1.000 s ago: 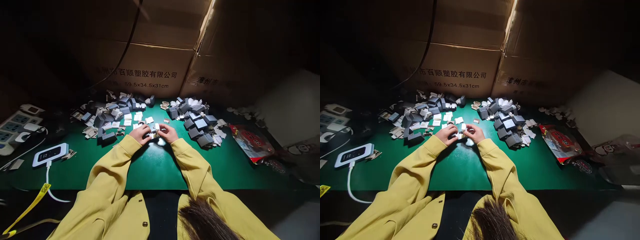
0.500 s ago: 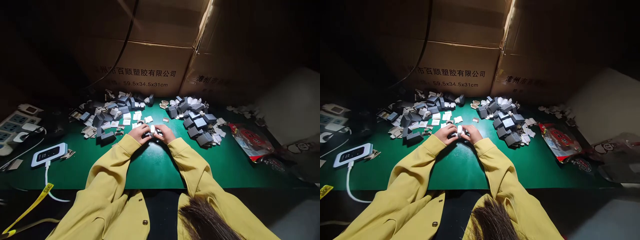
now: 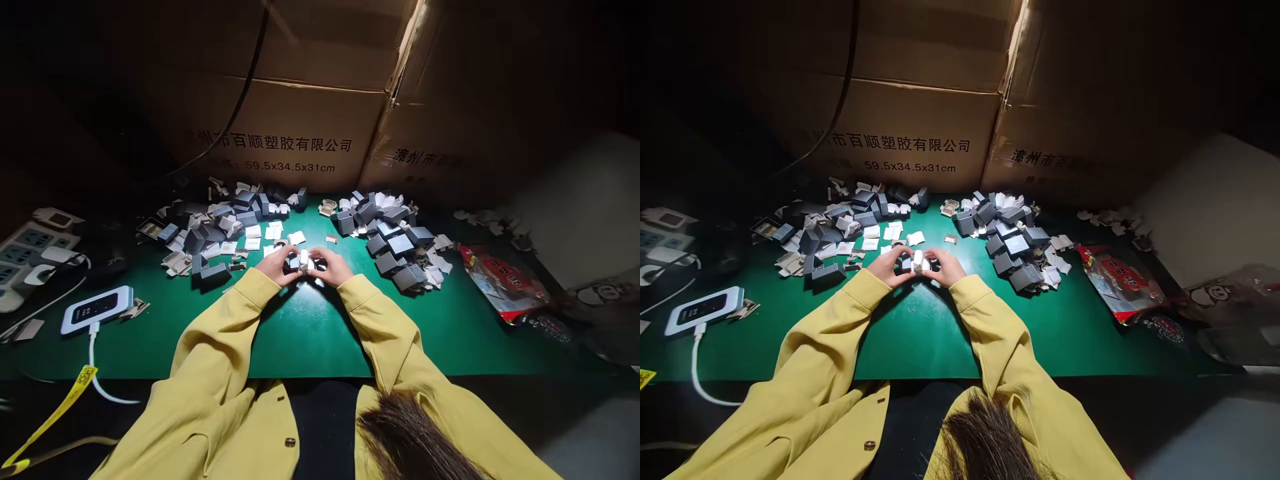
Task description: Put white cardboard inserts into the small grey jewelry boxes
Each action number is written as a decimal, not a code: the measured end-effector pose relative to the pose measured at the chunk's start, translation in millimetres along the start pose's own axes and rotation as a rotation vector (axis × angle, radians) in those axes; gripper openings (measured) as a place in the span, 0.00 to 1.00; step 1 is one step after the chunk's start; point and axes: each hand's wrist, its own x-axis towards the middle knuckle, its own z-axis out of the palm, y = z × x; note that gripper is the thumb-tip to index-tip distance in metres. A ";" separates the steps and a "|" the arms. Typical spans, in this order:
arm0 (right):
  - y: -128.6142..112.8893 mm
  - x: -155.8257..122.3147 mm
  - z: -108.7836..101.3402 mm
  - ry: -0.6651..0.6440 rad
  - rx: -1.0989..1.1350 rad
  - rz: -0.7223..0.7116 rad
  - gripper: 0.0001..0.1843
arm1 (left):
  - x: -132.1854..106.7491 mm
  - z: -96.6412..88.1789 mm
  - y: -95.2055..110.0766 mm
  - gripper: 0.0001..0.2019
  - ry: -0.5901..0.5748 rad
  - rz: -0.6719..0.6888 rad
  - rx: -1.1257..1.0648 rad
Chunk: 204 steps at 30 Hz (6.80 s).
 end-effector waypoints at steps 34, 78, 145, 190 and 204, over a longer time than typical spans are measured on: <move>-15.1 -24.0 -0.9 -0.169 -0.646 -0.208 0.21 | 3.7 5.3 -21.2 0.21 -0.021 0.021 -0.210; -1.5 4.0 18.6 0.021 -0.184 -0.253 0.18 | 4.9 -11.5 2.0 0.11 -0.162 0.111 0.166; -25.5 -20.6 21.3 -0.018 -0.509 -0.284 0.12 | 8.3 -13.1 12.2 0.10 -0.140 0.017 0.019; 7.7 -15.0 19.0 0.045 -0.160 -0.243 0.22 | 1.1 -10.6 13.1 0.29 -0.181 -0.104 -0.043; -1.2 -10.4 16.8 0.102 0.001 -0.288 0.16 | 1.4 -9.3 8.0 0.31 -0.177 -0.075 -0.040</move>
